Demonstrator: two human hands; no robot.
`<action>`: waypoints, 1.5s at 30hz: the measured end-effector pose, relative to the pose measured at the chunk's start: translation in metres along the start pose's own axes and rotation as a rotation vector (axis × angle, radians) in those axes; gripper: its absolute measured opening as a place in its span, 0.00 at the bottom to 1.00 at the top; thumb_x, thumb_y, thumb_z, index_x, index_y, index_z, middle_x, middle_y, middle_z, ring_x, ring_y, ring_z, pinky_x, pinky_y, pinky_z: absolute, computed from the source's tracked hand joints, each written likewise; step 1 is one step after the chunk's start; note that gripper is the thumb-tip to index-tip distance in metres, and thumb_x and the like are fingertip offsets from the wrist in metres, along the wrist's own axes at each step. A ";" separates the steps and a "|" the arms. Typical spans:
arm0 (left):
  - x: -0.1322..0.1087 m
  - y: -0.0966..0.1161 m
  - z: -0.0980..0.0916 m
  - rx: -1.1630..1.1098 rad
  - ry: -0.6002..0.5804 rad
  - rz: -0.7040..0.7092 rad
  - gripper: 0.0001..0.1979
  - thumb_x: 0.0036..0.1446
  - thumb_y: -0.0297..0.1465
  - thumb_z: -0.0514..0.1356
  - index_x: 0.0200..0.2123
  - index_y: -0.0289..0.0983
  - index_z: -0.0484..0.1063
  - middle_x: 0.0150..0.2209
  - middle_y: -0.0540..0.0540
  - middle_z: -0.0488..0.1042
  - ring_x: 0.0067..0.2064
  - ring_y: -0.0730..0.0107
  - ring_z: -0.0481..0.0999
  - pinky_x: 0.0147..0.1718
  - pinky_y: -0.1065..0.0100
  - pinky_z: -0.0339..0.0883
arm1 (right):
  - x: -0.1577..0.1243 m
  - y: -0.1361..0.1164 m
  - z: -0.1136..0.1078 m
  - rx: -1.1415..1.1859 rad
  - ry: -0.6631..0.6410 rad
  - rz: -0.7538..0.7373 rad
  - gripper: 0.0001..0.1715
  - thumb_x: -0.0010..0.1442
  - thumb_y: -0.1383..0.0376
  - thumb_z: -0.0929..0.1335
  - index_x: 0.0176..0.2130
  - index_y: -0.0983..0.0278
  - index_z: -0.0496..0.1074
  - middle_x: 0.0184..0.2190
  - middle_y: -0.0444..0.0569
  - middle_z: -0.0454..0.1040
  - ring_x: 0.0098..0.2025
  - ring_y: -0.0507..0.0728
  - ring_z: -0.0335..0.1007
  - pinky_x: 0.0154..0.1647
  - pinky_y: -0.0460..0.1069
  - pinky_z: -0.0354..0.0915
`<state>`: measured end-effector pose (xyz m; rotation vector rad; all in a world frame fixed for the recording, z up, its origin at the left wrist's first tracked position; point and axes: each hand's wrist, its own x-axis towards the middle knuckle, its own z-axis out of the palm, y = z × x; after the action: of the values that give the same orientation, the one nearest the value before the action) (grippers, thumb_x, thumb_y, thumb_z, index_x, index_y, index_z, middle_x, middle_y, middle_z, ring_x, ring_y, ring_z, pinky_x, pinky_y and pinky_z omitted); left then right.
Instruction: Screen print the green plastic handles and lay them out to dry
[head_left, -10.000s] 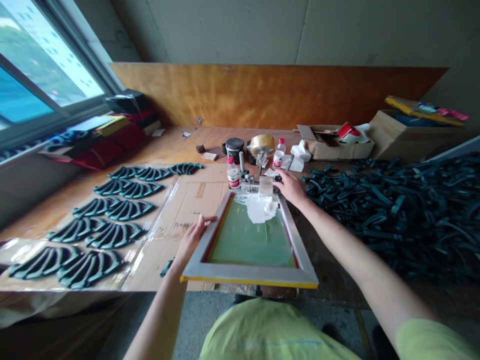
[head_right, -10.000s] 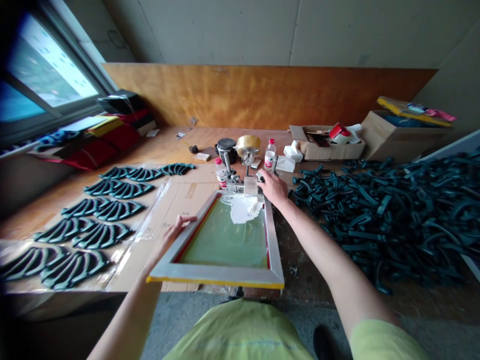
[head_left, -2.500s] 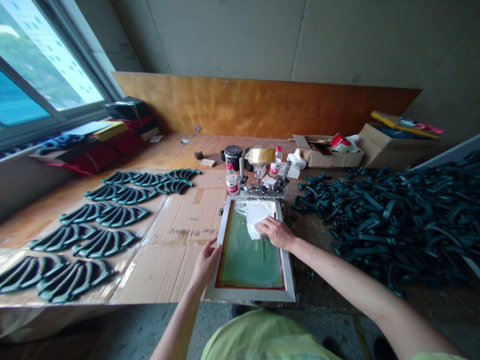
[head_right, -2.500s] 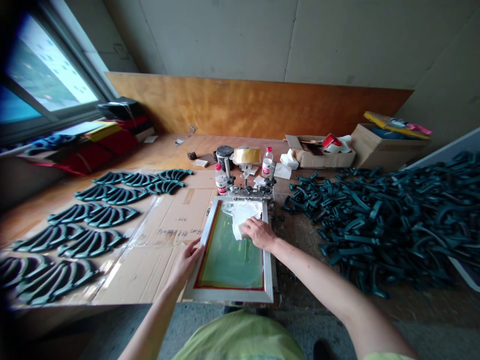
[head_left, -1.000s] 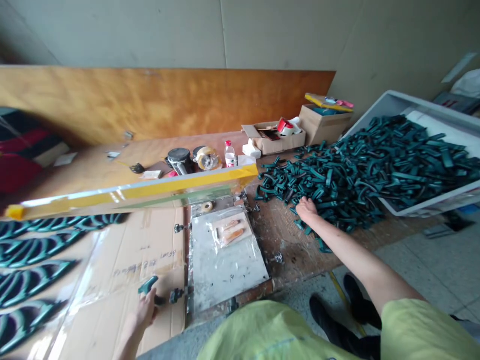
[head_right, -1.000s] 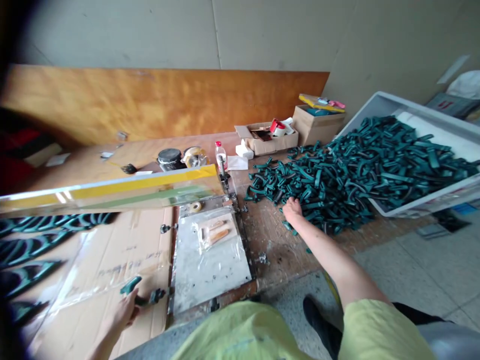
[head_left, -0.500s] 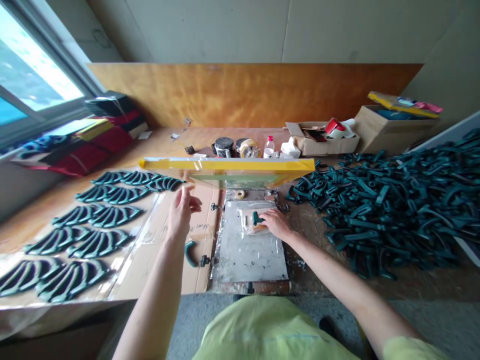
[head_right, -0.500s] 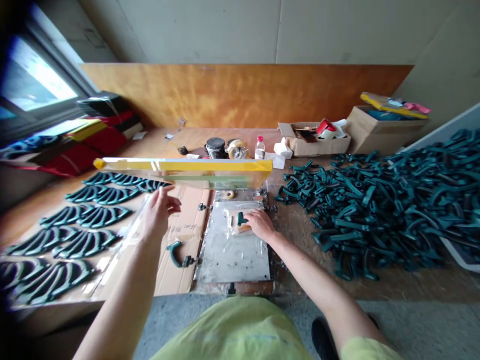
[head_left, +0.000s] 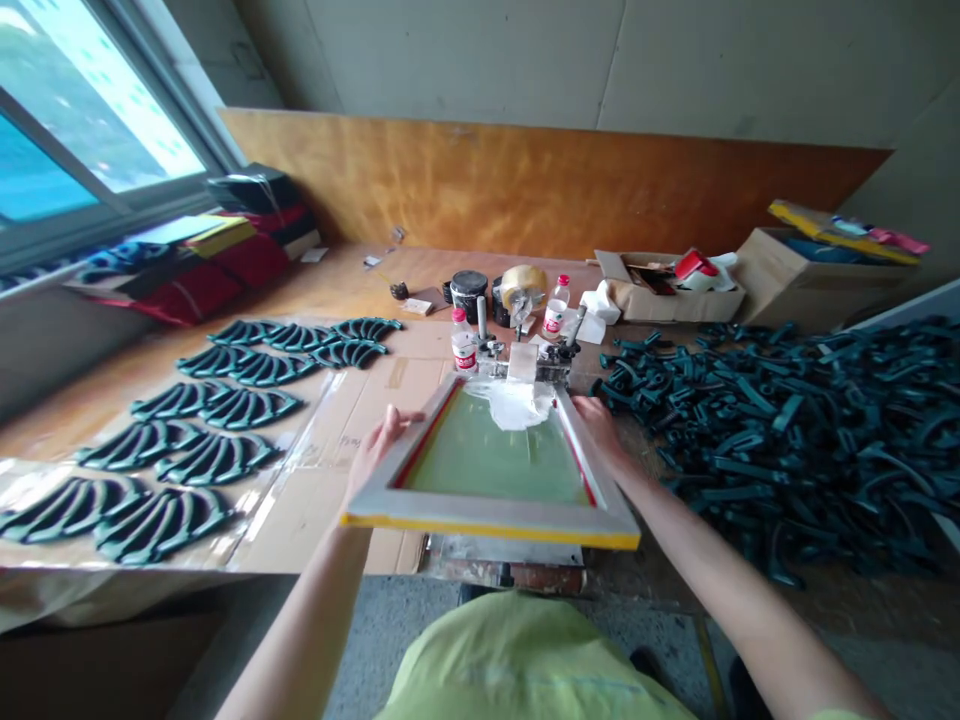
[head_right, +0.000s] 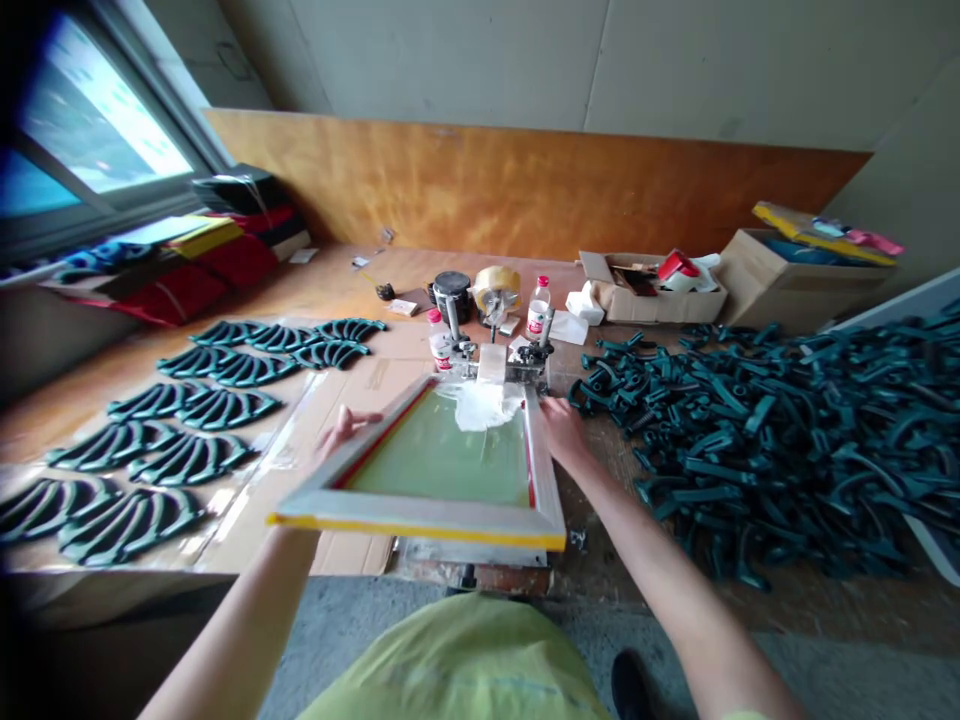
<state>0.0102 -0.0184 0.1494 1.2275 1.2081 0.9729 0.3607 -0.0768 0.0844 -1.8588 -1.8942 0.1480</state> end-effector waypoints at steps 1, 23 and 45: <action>-0.007 -0.015 -0.004 0.028 -0.045 -0.084 0.30 0.48 0.55 0.62 0.42 0.35 0.76 0.30 0.47 0.76 0.29 0.68 0.73 0.25 0.70 0.65 | 0.009 0.005 -0.009 -0.018 0.071 0.054 0.20 0.66 0.72 0.58 0.48 0.71 0.76 0.43 0.54 0.76 0.46 0.56 0.69 0.52 0.47 0.64; -0.012 -0.123 -0.001 0.066 -0.047 -0.219 0.40 0.46 0.52 0.64 0.58 0.36 0.67 0.29 0.50 0.76 0.27 0.70 0.72 0.25 0.72 0.62 | 0.021 -0.046 0.000 -0.085 -0.419 -0.423 0.14 0.54 0.77 0.65 0.34 0.62 0.75 0.33 0.48 0.75 0.41 0.57 0.68 0.40 0.48 0.62; -0.005 -0.020 -0.010 -0.043 -0.131 -0.183 0.33 0.49 0.56 0.61 0.50 0.38 0.75 0.36 0.46 0.79 0.33 0.64 0.77 0.30 0.68 0.70 | 0.103 -0.017 -0.030 -0.100 0.028 0.129 0.34 0.60 0.60 0.70 0.63 0.57 0.62 0.52 0.53 0.71 0.49 0.62 0.70 0.50 0.53 0.64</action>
<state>-0.0023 -0.0239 0.1306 1.1083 1.1681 0.7679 0.3608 0.0143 0.1442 -2.0400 -1.7926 0.0696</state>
